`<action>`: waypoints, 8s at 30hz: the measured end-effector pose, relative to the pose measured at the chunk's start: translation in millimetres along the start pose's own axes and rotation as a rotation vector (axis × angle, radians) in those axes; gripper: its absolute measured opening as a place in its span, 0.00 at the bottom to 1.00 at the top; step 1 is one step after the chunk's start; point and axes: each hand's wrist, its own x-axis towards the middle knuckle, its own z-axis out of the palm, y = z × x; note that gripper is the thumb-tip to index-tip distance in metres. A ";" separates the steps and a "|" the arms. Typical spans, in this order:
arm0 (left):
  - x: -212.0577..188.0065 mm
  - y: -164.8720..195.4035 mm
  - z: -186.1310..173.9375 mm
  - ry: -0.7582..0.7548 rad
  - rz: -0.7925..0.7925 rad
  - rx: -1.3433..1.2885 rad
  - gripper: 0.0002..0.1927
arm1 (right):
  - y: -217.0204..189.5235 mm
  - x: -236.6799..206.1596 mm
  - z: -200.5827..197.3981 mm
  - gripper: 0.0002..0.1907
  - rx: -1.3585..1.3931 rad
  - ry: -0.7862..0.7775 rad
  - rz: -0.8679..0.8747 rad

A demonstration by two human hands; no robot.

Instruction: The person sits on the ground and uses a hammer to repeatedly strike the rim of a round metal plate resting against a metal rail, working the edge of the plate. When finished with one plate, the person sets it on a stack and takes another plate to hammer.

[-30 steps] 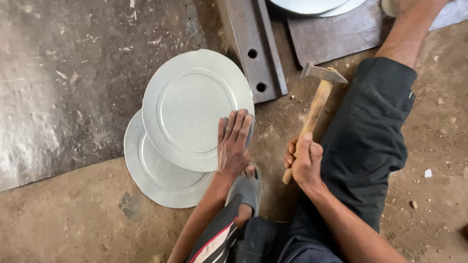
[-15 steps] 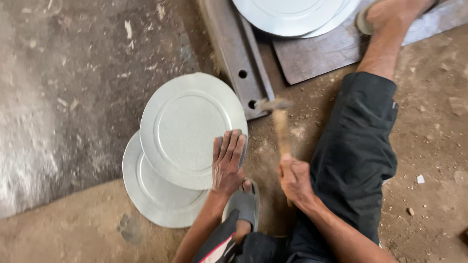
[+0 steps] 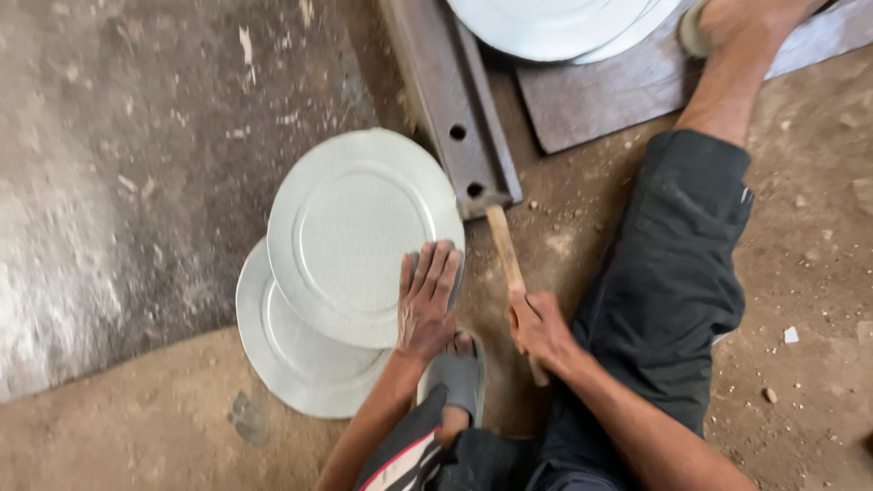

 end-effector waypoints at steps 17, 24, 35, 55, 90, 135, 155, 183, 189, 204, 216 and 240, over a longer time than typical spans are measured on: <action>-8.0 -8.3 1.0 -0.013 0.060 0.025 0.38 | 11.8 -11.2 3.9 0.32 -0.286 0.027 0.011; -9.6 -11.4 -1.0 -0.036 0.082 0.007 0.39 | 8.8 -4.3 -3.8 0.30 -0.273 0.213 -0.490; -11.4 -11.8 -2.2 -0.045 0.083 0.004 0.40 | -0.3 -7.7 3.2 0.31 0.036 -0.091 0.163; -15.2 -15.3 -8.4 -0.010 0.154 -0.041 0.34 | 2.4 4.7 -2.4 0.28 0.046 0.196 -0.159; -21.0 -22.3 -18.0 -0.081 0.221 -0.041 0.39 | -4.6 -2.8 2.8 0.30 0.263 -0.047 0.083; 21.6 9.6 11.1 0.098 -0.083 -0.010 0.42 | -0.8 0.0 0.8 0.28 0.303 0.034 0.120; 7.0 -0.4 13.7 0.052 -0.051 -0.037 0.44 | -4.7 -4.3 2.6 0.30 0.246 0.174 -0.231; -3.5 -9.3 0.8 -0.015 -0.005 -0.017 0.42 | -4.9 0.0 2.8 0.25 0.378 0.019 -0.076; -3.2 -9.6 -1.1 0.032 0.054 -0.017 0.39 | -15.2 -2.7 5.0 0.27 0.438 0.071 0.068; -6.2 -11.7 -13.5 0.016 0.114 -0.016 0.39 | -12.3 4.9 -2.0 0.24 -0.395 0.160 -0.410; -10.5 -18.4 -10.0 0.020 0.104 0.032 0.38 | -12.1 -4.4 7.0 0.24 0.442 0.086 0.027; -20.5 -18.3 -15.7 -0.002 0.157 -0.012 0.36 | -8.0 -3.4 6.4 0.28 0.243 0.015 0.113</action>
